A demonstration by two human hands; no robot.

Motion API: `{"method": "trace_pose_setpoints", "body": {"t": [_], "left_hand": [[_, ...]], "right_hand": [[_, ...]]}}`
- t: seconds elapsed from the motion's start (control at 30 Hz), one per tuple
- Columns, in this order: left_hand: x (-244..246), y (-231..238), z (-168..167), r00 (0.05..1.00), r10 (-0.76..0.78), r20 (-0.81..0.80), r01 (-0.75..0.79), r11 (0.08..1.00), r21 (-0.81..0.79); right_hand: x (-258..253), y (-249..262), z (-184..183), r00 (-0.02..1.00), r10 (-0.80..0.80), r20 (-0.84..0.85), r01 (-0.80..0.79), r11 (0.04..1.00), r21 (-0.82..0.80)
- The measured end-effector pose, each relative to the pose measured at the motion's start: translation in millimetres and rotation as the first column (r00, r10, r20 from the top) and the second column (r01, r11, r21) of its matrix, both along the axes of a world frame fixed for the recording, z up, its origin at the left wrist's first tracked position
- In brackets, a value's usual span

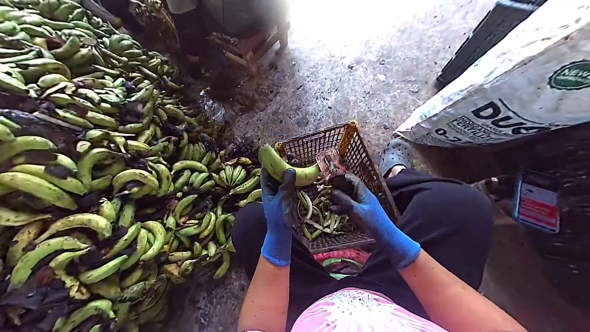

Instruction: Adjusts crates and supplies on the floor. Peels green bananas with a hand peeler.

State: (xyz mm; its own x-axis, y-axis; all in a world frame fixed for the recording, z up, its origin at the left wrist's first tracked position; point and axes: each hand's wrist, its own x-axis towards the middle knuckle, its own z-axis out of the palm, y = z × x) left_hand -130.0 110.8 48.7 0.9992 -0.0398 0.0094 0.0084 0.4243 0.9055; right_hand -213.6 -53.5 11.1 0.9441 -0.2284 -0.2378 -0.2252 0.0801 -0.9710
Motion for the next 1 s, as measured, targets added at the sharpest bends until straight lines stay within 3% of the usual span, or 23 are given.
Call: {"method": "trace_pose_setpoints", "body": {"t": [0.03, 0.1, 0.23, 0.27, 0.3, 0.33, 0.4, 0.47, 0.53, 0.57, 0.6, 0.63, 0.67, 0.73, 0.77, 0.83, 0.87, 0.93, 1.0], "left_hand": [[5, -1, -5, 1.000, -0.001, 0.004, 0.001, 1.000, 0.007], [12, -1, -15, 0.998, -0.033, 0.054, 0.033, 0.999, 0.005], [14, -1, -18, 0.984, -0.103, 0.143, 0.109, 0.993, -0.036], [15, -1, -18, 0.984, -0.101, 0.149, 0.109, 0.993, -0.049], [16, 0, -19, 0.985, -0.096, 0.145, 0.104, 0.993, -0.049], [16, 1, -20, 0.988, -0.084, 0.133, 0.090, 0.995, -0.038], [15, 0, -21, 0.989, -0.075, 0.129, 0.076, 0.997, -0.010], [16, -2, -21, 0.987, -0.074, 0.142, 0.072, 0.997, 0.022], [15, -6, -23, 0.985, -0.070, 0.158, 0.066, 0.997, 0.036], [14, -8, -23, 0.985, -0.069, 0.160, 0.063, 0.997, 0.043], [14, -9, -21, 0.985, -0.064, 0.158, 0.059, 0.998, 0.034], [13, -8, -18, 0.986, -0.062, 0.154, 0.061, 0.998, 0.007], [12, -6, -14, 0.990, -0.053, 0.133, 0.060, 0.997, -0.048], [16, 1, -4, 0.994, -0.103, 0.026, 0.106, 0.970, -0.218], [25, 4, 0, 0.987, -0.160, -0.021, 0.146, 0.942, -0.301], [41, 7, 9, 0.952, -0.305, -0.042, 0.261, 0.872, -0.413], [48, 4, 17, 0.935, -0.350, -0.053, 0.298, 0.861, -0.413], [65, -8, 36, 0.886, -0.446, -0.128, 0.375, 0.850, -0.370], [78, -21, 48, 0.852, -0.493, -0.177, 0.427, 0.849, -0.311]], "right_hand": [[-1, 0, 6, 0.999, 0.028, -0.015, -0.028, 1.000, -0.001], [-3, 5, 17, 0.988, 0.150, -0.039, -0.140, 0.972, 0.191], [5, 9, -8, 0.964, 0.260, 0.055, -0.227, 0.696, 0.682], [7, 8, -15, 0.967, 0.239, 0.087, -0.227, 0.661, 0.715], [7, 8, -18, 0.976, 0.199, 0.085, -0.200, 0.687, 0.699], [6, 10, -15, 0.988, 0.148, 0.048, -0.145, 0.771, 0.620], [5, 17, 9, 1.000, 0.013, -0.018, -0.007, 0.953, 0.302], [-2, 22, 41, 0.964, -0.078, 0.255, 0.073, 0.997, 0.029], [-5, 16, 61, 0.801, -0.020, 0.598, 0.093, 0.992, -0.091], [-4, 11, 62, 0.756, 0.026, 0.655, 0.100, 0.983, -0.155], [-4, 7, 53, 0.780, 0.074, 0.621, 0.099, 0.966, -0.239], [-5, 3, 33, 0.872, 0.108, 0.476, 0.046, 0.953, -0.301], [-8, 0, 8, 0.965, 0.149, 0.214, -0.075, 0.945, -0.319], [-10, -8, -27, 0.933, 0.274, -0.232, -0.311, 0.939, -0.145], [-5, -14, -26, 0.905, 0.300, -0.301, -0.331, 0.942, -0.058], [7, -30, 4, 0.955, 0.251, -0.160, -0.245, 0.968, 0.054], [18, -44, 24, 0.971, 0.238, 0.003, -0.238, 0.971, -0.014], [52, -80, 54, 0.903, 0.285, 0.322, -0.146, 0.907, -0.396], [85, -107, 63, 0.866, 0.320, 0.384, 0.090, 0.656, -0.749]]}}
